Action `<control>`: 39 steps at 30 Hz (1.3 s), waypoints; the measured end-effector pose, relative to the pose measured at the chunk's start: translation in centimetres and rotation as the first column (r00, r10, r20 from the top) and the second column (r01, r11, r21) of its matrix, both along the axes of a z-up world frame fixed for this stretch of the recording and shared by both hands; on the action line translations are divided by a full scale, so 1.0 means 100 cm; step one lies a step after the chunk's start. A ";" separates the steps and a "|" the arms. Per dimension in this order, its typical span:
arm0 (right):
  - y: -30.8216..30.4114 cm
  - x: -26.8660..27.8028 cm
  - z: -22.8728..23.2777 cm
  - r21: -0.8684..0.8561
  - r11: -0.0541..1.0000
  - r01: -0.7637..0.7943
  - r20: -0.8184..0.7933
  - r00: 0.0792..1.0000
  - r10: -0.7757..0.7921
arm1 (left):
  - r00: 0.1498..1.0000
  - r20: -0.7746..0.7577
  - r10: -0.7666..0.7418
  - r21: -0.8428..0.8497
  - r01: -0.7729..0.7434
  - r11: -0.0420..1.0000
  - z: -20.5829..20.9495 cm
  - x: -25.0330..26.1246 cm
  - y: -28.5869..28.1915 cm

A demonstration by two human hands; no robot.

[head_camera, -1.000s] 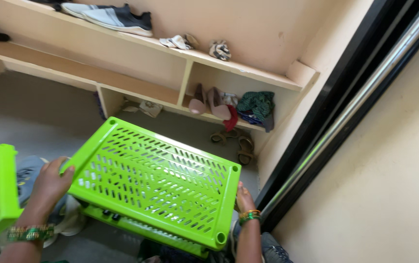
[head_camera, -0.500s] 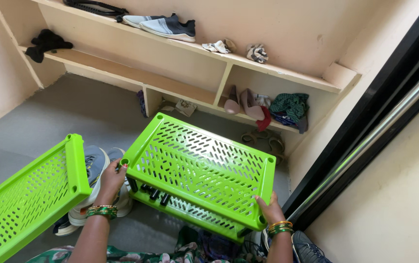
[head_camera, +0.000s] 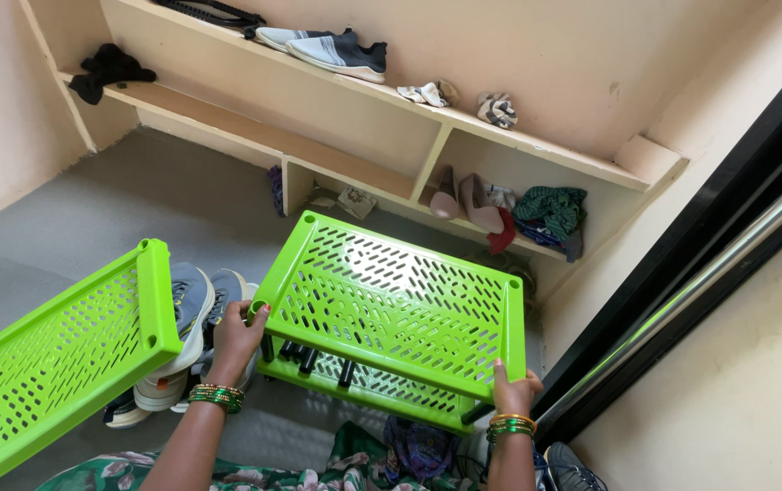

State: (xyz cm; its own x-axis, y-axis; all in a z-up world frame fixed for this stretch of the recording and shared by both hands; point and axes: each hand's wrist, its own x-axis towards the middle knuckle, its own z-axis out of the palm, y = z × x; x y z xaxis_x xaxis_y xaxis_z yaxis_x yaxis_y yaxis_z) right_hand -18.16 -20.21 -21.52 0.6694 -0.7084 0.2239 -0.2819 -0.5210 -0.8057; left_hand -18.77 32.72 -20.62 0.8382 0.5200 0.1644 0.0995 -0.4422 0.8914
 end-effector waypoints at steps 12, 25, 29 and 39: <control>-0.005 0.010 0.016 0.738 0.655 -0.162 0.170 0.984 0.052 | 0.984 0.174 -0.033 -0.642 0.139 0.754 -0.013 0.020 -0.013; -0.020 0.013 0.005 0.788 0.566 -0.241 0.213 0.970 0.118 | 0.987 -0.026 -0.160 -0.737 0.089 0.670 -0.014 0.021 -0.009; -0.015 0.015 -0.002 0.703 0.608 -0.368 0.431 0.901 0.047 | 0.969 0.061 -0.238 -0.785 0.193 0.589 -0.010 0.004 -0.017; 0.116 0.006 -0.006 0.881 0.441 -0.169 0.065 0.968 0.241 | 0.894 -0.014 -0.448 -0.853 0.223 0.472 -0.024 -0.012 -0.036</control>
State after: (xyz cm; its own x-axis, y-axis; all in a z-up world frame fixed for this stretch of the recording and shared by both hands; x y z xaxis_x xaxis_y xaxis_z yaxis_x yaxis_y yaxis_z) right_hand -17.54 -8.57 -22.12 0.8092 -0.3444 -0.4760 -0.3329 0.3989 -0.8544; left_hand -19.99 29.15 -23.07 0.9292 -0.0049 -0.3694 0.3365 0.4240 0.8408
